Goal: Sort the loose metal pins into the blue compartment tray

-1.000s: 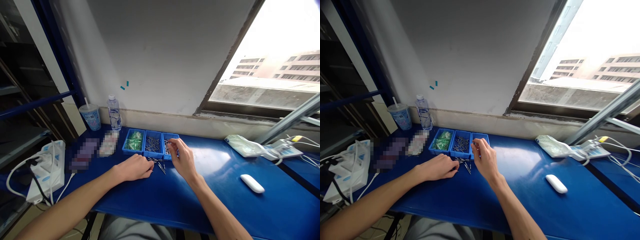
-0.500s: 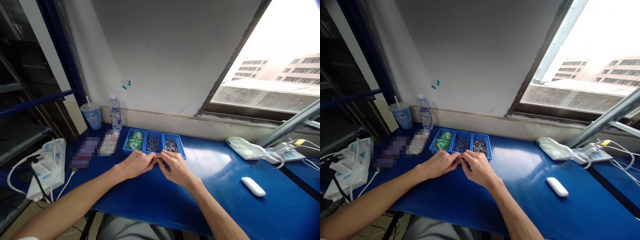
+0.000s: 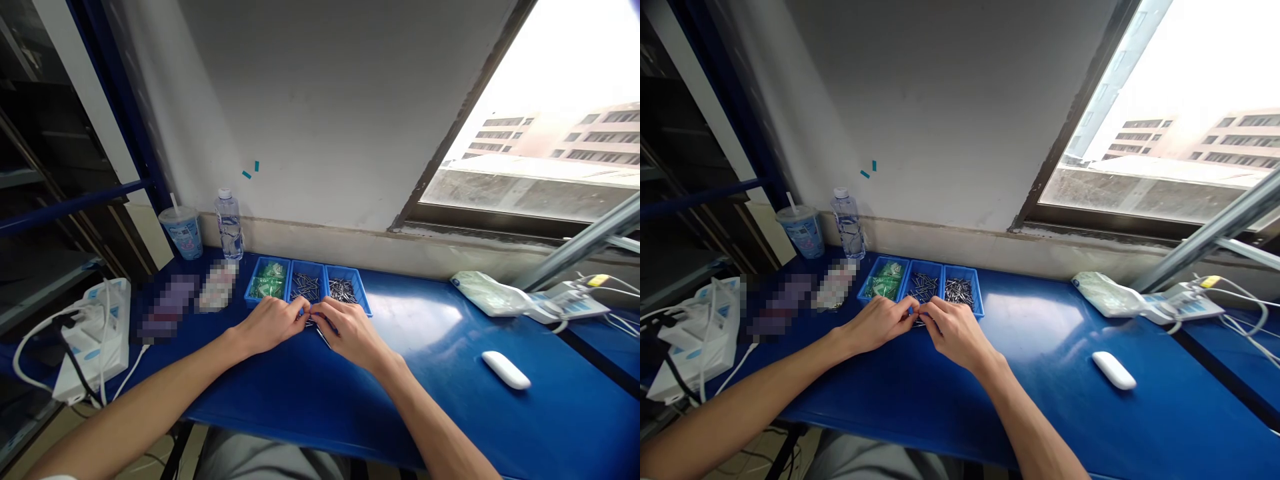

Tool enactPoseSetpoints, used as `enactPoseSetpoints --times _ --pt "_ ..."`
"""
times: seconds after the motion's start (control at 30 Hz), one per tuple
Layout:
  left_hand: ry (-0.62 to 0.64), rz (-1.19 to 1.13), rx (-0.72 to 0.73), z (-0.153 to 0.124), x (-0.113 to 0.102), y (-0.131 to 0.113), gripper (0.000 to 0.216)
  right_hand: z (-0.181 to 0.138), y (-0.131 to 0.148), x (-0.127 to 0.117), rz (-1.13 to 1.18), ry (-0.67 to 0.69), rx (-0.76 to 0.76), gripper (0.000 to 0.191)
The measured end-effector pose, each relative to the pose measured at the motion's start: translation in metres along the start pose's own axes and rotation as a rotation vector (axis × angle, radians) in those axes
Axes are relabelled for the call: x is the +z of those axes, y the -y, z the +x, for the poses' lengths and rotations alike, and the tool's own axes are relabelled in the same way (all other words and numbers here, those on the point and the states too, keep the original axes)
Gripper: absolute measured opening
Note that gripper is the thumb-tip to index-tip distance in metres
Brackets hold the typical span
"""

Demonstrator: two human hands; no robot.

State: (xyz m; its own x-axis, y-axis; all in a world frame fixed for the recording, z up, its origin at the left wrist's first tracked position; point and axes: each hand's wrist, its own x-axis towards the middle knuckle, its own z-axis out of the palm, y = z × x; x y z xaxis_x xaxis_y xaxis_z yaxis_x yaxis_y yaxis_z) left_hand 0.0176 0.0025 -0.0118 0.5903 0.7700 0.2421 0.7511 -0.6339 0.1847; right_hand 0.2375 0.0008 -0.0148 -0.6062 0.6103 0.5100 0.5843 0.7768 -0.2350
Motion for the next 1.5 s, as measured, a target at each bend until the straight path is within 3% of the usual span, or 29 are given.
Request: enactPoseSetpoints --times 0.23,0.4,0.5,0.93,1.5 --pt "-0.124 -0.211 0.007 -0.002 -0.001 0.002 0.019 -0.001 -0.006 0.002 0.011 -0.017 0.005 0.024" --pt "-0.336 -0.217 -0.022 -0.001 -0.006 0.001 0.023 0.001 -0.013 0.007 -0.001 -0.228 0.143 0.020" --pt "-0.398 -0.226 -0.023 0.001 -0.007 0.001 0.022 0.001 -0.017 0.012 -0.010 -0.318 0.230 0.018" --pt "-0.301 -0.250 0.017 0.002 0.006 0.001 0.020 0.000 -0.019 0.021 0.085 -0.202 0.161 0.017" --pt "-0.265 -0.247 0.017 0.003 0.004 0.003 0.020 -0.001 -0.024 0.018 0.124 -0.194 0.093 0.019"
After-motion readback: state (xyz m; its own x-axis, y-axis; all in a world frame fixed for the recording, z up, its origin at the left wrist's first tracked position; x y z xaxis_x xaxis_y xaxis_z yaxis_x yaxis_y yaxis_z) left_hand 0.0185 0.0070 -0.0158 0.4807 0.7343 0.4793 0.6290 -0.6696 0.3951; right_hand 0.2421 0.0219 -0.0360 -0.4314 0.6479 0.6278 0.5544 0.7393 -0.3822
